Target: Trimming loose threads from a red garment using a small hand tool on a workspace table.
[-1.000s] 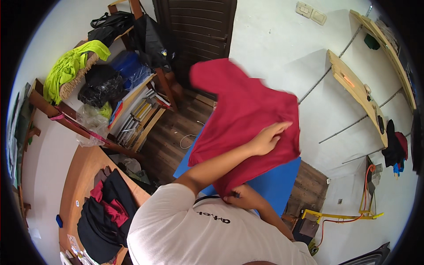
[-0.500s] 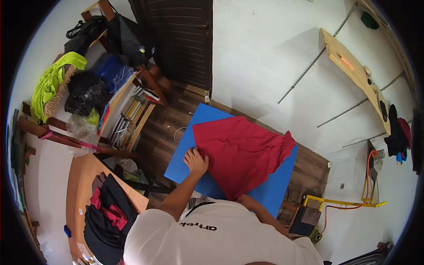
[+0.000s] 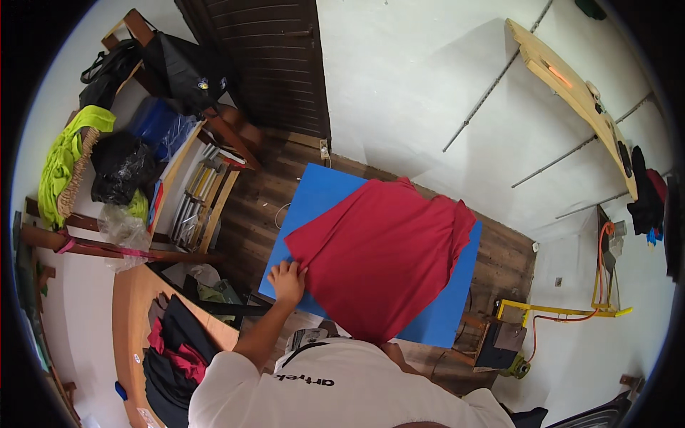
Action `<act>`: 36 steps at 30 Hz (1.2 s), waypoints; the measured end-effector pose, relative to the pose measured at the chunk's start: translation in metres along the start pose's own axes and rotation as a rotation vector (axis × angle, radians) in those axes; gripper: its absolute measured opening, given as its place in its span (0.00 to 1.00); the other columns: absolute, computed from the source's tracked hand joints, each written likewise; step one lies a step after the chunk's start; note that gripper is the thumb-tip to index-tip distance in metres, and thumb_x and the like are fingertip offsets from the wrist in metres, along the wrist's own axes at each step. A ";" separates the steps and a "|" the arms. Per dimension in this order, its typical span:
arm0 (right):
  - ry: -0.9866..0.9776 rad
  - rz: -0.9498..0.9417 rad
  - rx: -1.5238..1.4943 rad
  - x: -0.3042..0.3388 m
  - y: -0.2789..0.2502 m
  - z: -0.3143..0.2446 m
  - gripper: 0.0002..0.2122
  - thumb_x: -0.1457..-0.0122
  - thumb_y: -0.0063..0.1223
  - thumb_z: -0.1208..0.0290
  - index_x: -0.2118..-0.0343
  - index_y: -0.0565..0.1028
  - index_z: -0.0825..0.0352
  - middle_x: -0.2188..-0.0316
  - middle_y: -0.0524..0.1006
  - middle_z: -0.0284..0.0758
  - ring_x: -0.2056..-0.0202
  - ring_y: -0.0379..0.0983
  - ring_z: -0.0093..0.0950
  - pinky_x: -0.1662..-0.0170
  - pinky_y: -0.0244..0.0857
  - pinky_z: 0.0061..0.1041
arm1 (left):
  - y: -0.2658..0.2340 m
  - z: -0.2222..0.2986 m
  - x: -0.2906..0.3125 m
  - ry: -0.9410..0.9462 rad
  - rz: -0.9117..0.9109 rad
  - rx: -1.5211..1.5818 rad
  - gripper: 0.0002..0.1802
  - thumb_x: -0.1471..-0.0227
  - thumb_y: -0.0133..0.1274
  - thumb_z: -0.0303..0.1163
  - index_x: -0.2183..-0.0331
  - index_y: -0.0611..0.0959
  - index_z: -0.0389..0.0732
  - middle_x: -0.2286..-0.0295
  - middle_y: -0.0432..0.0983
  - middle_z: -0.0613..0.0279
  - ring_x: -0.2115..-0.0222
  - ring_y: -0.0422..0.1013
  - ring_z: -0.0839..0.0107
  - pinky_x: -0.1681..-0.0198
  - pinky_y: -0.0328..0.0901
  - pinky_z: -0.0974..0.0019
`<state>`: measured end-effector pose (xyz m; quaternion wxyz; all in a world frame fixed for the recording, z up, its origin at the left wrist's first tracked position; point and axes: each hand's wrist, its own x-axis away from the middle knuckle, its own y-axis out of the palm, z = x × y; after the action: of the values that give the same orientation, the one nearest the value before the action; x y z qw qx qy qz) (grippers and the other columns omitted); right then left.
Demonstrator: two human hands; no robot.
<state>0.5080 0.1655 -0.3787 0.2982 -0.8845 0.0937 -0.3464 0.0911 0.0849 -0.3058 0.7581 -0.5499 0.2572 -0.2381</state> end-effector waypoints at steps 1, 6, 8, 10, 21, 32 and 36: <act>0.080 0.032 -0.029 0.002 0.003 -0.002 0.25 0.32 0.47 0.44 0.66 0.84 0.64 0.69 0.83 0.51 0.65 0.81 0.52 0.60 0.75 0.51 | -0.007 -0.011 0.014 -0.002 -0.007 -0.002 0.15 0.42 0.61 0.47 0.60 0.84 0.47 0.59 0.74 0.59 0.53 0.65 0.51 0.48 0.56 0.44; 0.473 0.033 0.096 0.016 0.002 -0.002 0.31 0.34 0.45 0.37 0.67 0.85 0.66 0.65 0.84 0.52 0.60 0.82 0.52 0.57 0.76 0.52 | -0.040 -0.059 0.081 -0.049 -0.122 -0.021 0.18 0.43 0.62 0.51 0.61 0.84 0.47 0.57 0.71 0.56 0.53 0.64 0.49 0.49 0.57 0.44; 0.460 -0.144 0.148 0.032 -0.011 0.008 0.31 0.34 0.46 0.38 0.64 0.85 0.68 0.62 0.84 0.53 0.59 0.82 0.52 0.55 0.75 0.53 | -0.051 -0.068 0.104 -0.067 -0.142 -0.024 0.19 0.43 0.62 0.52 0.61 0.84 0.48 0.57 0.70 0.56 0.52 0.64 0.49 0.48 0.56 0.44; 0.336 -0.256 0.253 0.051 -0.032 0.016 0.31 0.36 0.47 0.37 0.64 0.85 0.67 0.61 0.84 0.49 0.56 0.81 0.50 0.51 0.74 0.50 | -0.061 -0.070 0.116 -0.193 -0.245 -0.001 0.21 0.47 0.65 0.55 0.62 0.83 0.49 0.55 0.69 0.57 0.51 0.63 0.49 0.47 0.56 0.44; -0.107 0.895 0.109 -0.078 -0.239 -0.055 0.18 0.35 0.59 0.52 0.53 0.80 0.62 0.51 0.80 0.44 0.50 0.77 0.43 0.49 0.71 0.43 | -0.030 -0.073 -0.011 -0.076 0.000 0.034 0.23 0.38 0.55 0.49 0.50 0.75 0.44 0.53 0.73 0.51 0.49 0.70 0.46 0.49 0.66 0.43; 0.596 0.770 0.174 -0.091 -0.295 0.060 0.32 0.31 0.47 0.44 0.37 0.69 0.70 0.34 0.66 0.48 0.34 0.60 0.49 0.36 0.57 0.54 | -0.042 -0.094 0.035 -0.385 -0.110 -0.037 0.12 0.34 0.51 0.45 0.59 0.77 0.48 0.58 0.77 0.59 0.55 0.76 0.51 0.52 0.65 0.38; 0.282 0.860 0.250 -0.091 -0.269 0.036 0.36 0.33 0.51 0.44 0.32 0.61 0.68 0.31 0.60 0.50 0.30 0.53 0.50 0.32 0.47 0.60 | -0.046 -0.080 0.049 -0.431 -0.119 -0.066 0.11 0.34 0.52 0.45 0.59 0.77 0.48 0.58 0.78 0.60 0.53 0.74 0.52 0.52 0.63 0.34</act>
<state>0.4536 0.4324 -0.2911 0.5035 -0.6667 0.4490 -0.3169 0.0721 -0.0165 -0.2887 0.7618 -0.6267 0.0642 -0.1508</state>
